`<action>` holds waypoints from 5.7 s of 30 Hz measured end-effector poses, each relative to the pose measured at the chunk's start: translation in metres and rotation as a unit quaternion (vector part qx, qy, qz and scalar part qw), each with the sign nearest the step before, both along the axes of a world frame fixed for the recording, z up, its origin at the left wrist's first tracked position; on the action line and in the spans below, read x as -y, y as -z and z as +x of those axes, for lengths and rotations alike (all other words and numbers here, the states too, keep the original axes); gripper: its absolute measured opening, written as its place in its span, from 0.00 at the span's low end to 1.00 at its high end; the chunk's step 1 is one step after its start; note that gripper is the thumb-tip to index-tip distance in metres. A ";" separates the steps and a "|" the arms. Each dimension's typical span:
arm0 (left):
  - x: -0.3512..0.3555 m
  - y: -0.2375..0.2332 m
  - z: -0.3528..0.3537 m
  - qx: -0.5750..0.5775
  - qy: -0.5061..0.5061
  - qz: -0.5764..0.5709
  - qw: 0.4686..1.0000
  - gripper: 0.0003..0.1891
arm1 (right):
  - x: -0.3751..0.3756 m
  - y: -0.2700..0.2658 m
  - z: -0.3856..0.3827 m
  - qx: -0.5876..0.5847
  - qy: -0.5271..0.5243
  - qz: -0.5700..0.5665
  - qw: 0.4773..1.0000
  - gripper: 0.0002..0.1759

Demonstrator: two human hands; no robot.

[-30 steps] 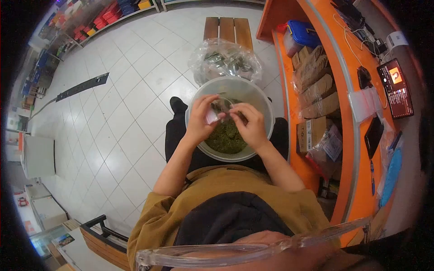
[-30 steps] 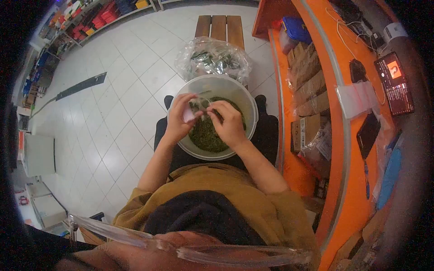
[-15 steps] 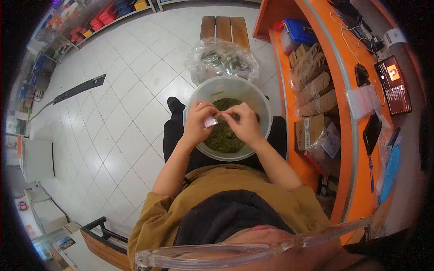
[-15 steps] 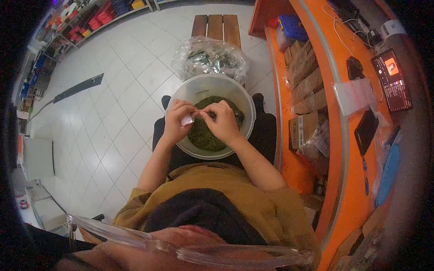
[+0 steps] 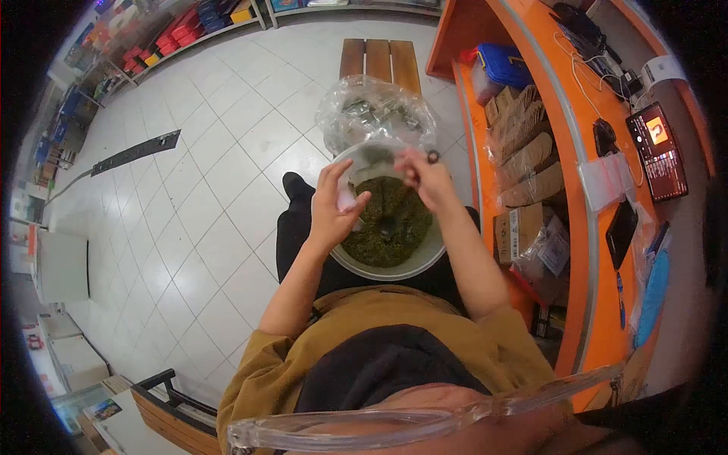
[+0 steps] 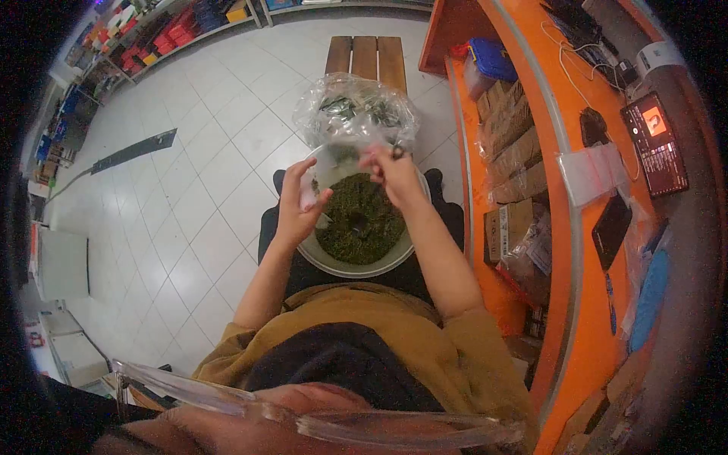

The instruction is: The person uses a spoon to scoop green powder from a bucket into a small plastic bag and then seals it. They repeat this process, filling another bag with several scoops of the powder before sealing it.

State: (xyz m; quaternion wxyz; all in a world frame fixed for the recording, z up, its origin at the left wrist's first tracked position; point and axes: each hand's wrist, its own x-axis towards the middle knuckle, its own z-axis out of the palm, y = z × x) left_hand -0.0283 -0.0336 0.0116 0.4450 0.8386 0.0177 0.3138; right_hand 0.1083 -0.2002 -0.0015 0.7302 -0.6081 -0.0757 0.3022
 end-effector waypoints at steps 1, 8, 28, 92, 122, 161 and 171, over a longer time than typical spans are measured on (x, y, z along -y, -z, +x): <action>0.000 0.000 -0.001 -0.038 0.027 -0.038 0.998 0.29 | -0.001 0.000 0.007 -0.080 0.031 0.071 0.994 0.13; -0.002 0.010 -0.004 -0.189 0.178 -0.234 0.937 0.26 | -0.007 -0.027 -0.057 0.348 -0.085 -0.097 0.928 0.12; -0.004 0.018 -0.001 -0.202 0.243 -0.270 0.910 0.20 | 0.000 -0.014 -0.066 0.568 0.004 -0.092 0.818 0.11; -0.015 0.015 -0.007 0.016 0.018 -0.044 0.999 0.39 | 0.004 0.033 -0.074 0.406 -0.449 -0.179 0.776 0.10; -0.001 -0.004 -0.008 -0.074 0.057 0.076 0.993 0.37 | 0.086 -0.014 -0.026 0.036 0.174 0.074 0.981 0.19; 0.002 0.012 -0.007 0.009 0.071 -0.035 0.997 0.08 | 0.017 -0.027 -0.080 0.315 0.027 -0.112 0.942 0.13; 0.001 0.008 -0.011 -0.013 0.094 0.041 0.995 0.03 | 0.002 -0.008 -0.072 0.496 -0.037 -0.173 0.850 0.05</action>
